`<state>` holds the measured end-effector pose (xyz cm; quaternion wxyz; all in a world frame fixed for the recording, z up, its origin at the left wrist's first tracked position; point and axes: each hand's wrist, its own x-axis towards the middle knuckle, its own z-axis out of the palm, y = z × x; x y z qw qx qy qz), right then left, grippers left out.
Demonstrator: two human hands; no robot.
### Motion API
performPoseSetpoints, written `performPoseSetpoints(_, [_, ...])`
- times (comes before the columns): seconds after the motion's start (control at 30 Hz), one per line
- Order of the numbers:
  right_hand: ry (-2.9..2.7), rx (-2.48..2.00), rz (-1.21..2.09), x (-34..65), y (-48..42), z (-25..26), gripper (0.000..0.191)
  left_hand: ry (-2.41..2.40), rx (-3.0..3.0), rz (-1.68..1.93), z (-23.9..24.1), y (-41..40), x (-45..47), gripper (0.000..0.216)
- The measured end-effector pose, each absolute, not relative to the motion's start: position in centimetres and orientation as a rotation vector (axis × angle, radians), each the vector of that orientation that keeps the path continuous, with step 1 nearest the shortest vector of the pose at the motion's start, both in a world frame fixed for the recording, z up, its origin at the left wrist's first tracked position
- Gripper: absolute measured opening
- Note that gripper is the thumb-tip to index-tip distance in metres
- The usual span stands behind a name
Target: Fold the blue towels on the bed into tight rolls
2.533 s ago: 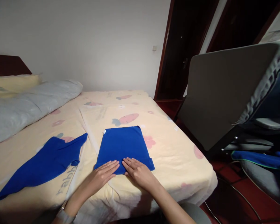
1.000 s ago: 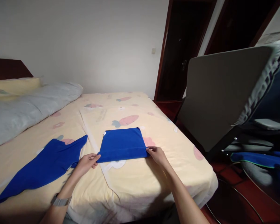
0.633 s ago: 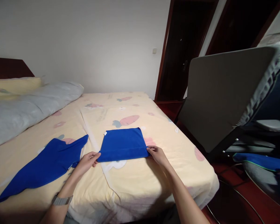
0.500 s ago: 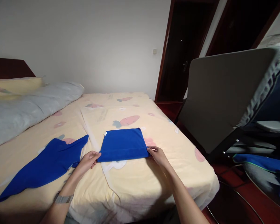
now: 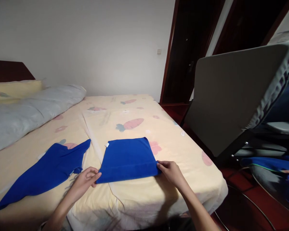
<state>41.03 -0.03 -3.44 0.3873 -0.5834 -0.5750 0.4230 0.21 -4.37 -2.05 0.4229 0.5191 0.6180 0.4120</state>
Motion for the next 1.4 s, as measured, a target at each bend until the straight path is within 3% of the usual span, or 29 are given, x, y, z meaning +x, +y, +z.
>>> performPoseSetpoints(0.2, [-1.698,-1.692,0.588,40.4,-1.3,-3.1,0.031,1.742,1.651,0.971,-2.4,-4.8,-0.5,0.035])
performPoseSetpoints(0.33, [-1.974,-1.413,0.254,37.5,-2.3,-2.0,0.037,1.682,2.370,1.113,-1.5,-4.8,1.2,0.022])
performPoseSetpoints(0.47, [-2.373,-0.999,0.208,33.1,-2.6,-2.1,0.042,1.204,2.993,0.756,-1.5,-4.6,5.2,0.036])
performPoseSetpoints(0.67, [-2.581,-0.804,0.013,31.8,-1.5,-4.1,0.046,1.137,3.061,0.500,-3.3,-3.7,6.3,0.047])
performPoseSetpoints(1.0, [-2.471,-1.014,0.098,40.5,-1.6,-5.8,0.053,1.195,2.890,0.631,-3.8,-4.6,1.3,0.053])
performPoseSetpoints(1.4, [-2.411,-1.128,0.358,40.6,-2.2,-3.5,0.053,1.274,2.622,0.640,-3.0,-4.6,0.6,0.048])
